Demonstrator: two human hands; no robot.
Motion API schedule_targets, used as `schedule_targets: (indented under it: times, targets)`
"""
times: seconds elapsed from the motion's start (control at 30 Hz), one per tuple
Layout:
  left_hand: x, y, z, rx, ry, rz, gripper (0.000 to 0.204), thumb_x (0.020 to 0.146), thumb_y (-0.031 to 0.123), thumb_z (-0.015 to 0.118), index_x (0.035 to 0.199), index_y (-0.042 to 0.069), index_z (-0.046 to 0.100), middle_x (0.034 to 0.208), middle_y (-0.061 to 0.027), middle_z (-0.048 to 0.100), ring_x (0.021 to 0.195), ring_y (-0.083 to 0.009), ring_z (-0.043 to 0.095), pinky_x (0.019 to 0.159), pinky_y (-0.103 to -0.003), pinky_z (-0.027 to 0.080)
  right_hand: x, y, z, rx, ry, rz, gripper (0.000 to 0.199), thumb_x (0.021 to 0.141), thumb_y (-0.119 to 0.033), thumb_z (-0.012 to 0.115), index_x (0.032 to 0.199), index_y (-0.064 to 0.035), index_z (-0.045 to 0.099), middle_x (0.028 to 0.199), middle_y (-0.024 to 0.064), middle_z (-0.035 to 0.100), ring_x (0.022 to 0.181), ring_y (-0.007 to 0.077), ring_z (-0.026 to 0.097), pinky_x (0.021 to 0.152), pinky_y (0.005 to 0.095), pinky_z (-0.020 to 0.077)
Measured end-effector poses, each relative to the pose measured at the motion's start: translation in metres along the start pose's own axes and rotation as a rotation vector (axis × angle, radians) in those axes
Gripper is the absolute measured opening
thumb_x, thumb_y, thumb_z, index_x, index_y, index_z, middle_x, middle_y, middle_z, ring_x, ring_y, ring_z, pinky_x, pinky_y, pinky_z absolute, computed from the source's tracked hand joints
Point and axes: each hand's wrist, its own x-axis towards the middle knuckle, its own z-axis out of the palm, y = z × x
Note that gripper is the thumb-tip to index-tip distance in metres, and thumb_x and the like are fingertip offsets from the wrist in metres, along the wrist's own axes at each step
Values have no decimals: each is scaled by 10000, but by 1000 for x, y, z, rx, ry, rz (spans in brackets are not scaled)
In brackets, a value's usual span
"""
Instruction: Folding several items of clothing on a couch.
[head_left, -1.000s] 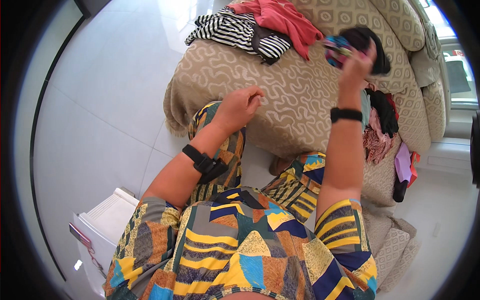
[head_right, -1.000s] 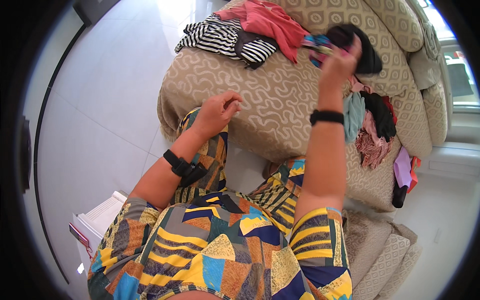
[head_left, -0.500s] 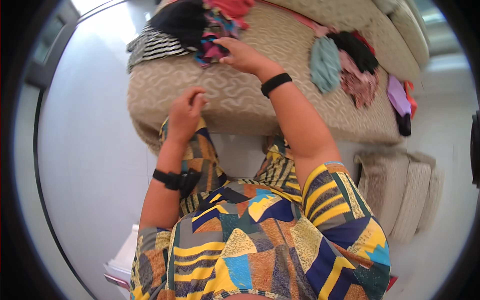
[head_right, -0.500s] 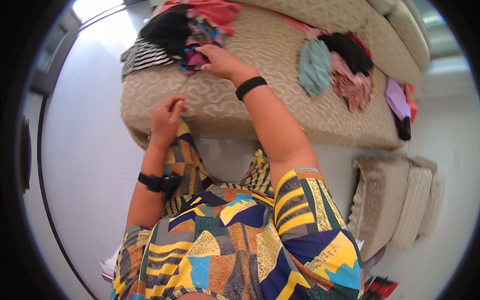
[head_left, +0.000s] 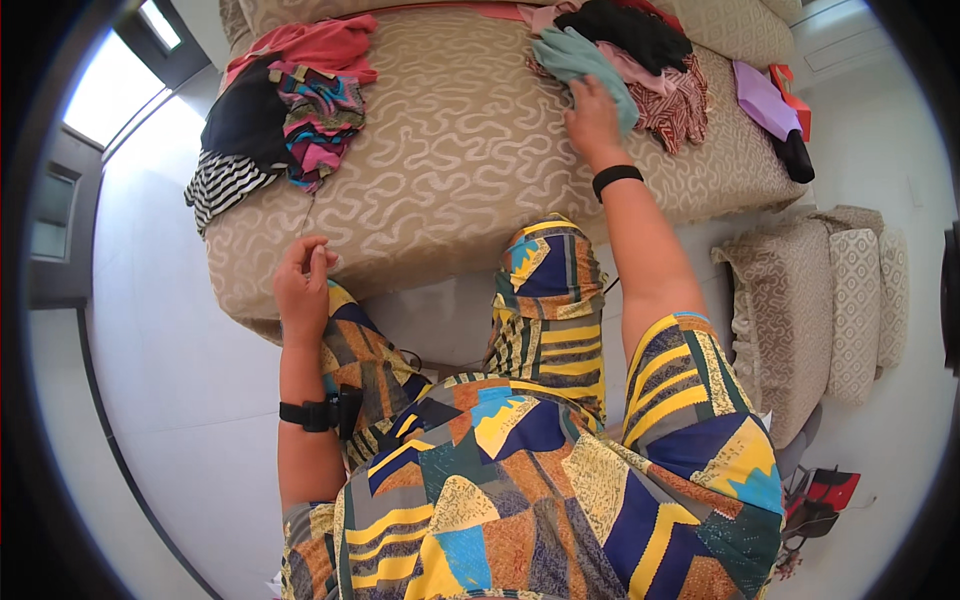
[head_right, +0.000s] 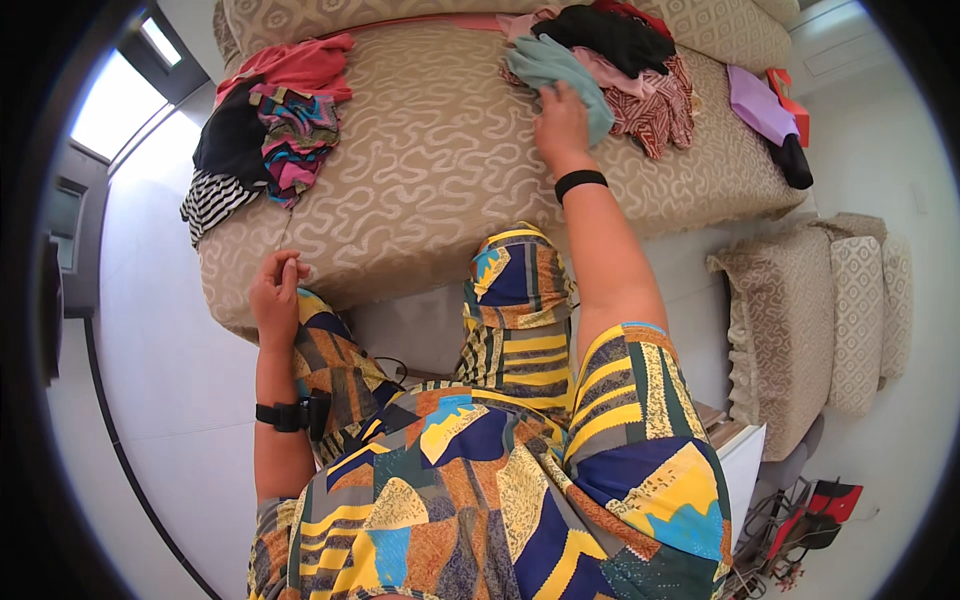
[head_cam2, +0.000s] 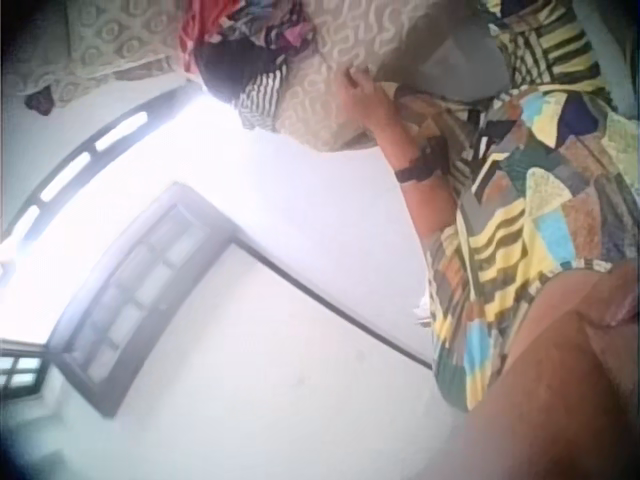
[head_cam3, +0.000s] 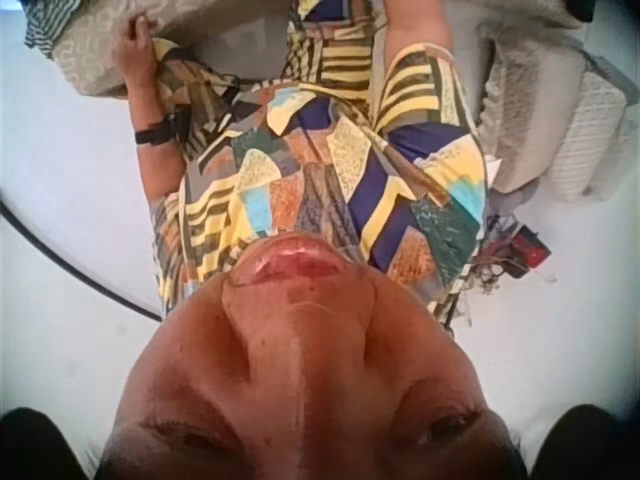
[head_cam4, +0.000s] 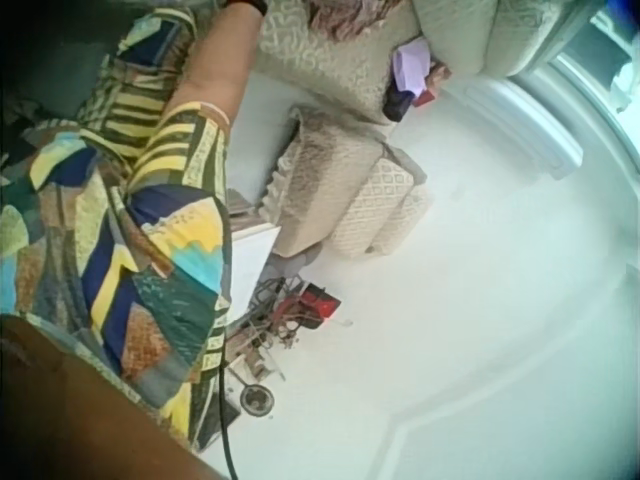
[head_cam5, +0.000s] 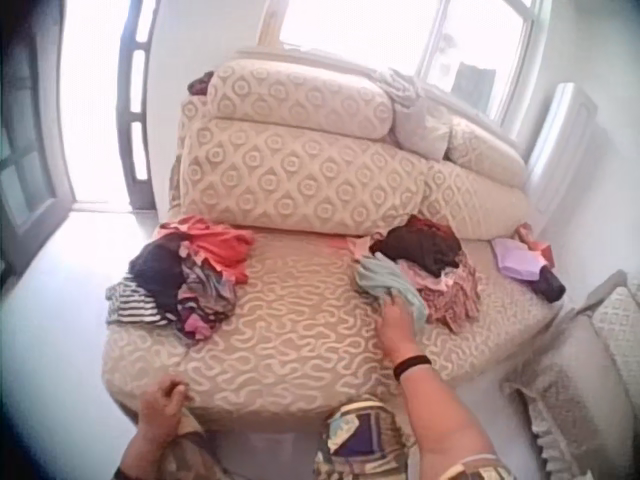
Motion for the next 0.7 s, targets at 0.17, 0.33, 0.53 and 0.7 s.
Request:
schedule_targets:
  times: [0.17, 0.33, 0.53, 0.7]
  targets:
    - [2, 5, 4, 96, -29, 32, 143, 959, 47, 504, 1028, -11, 614, 806, -43, 641, 752, -98, 613, 703, -223, 489, -3, 18, -15, 101, 469, 444, 511, 738, -150, 718, 1224, -66, 587, 1256, 205, 543, 1167, 379, 505, 973, 445, 415]
    - [4, 3, 8, 146, -53, 55, 141, 955, 48, 507, 1024, -2, 619, 799, -44, 647, 742, -105, 621, 688, -233, 495, -12, 38, -10, 265, 16, 534, 481, 752, -130, 671, 1214, -27, 583, 1112, 200, 626, 1047, 393, 580, 904, 456, 451]
    - [-1, 3, 6, 337, -36, 76, 150, 949, 80, 529, 1039, 6, 624, 803, -65, 665, 743, -125, 650, 694, -253, 504, -48, -60, -64, 1023, -482, 392, 370, 797, -115, 669, 1149, -11, 620, 1030, 59, 671, 962, 171, 597, 853, 316, 464]
    - [-2, 14, 7, 298, -174, 28, 211, 915, 137, 568, 1093, 44, 633, 894, -90, 693, 831, -187, 667, 752, -310, 502, -100, -157, -91, 1362, -674, 151, 286, 822, -100, 655, 1099, -36, 633, 987, 21, 658, 906, 94, 568, 824, 277, 471]
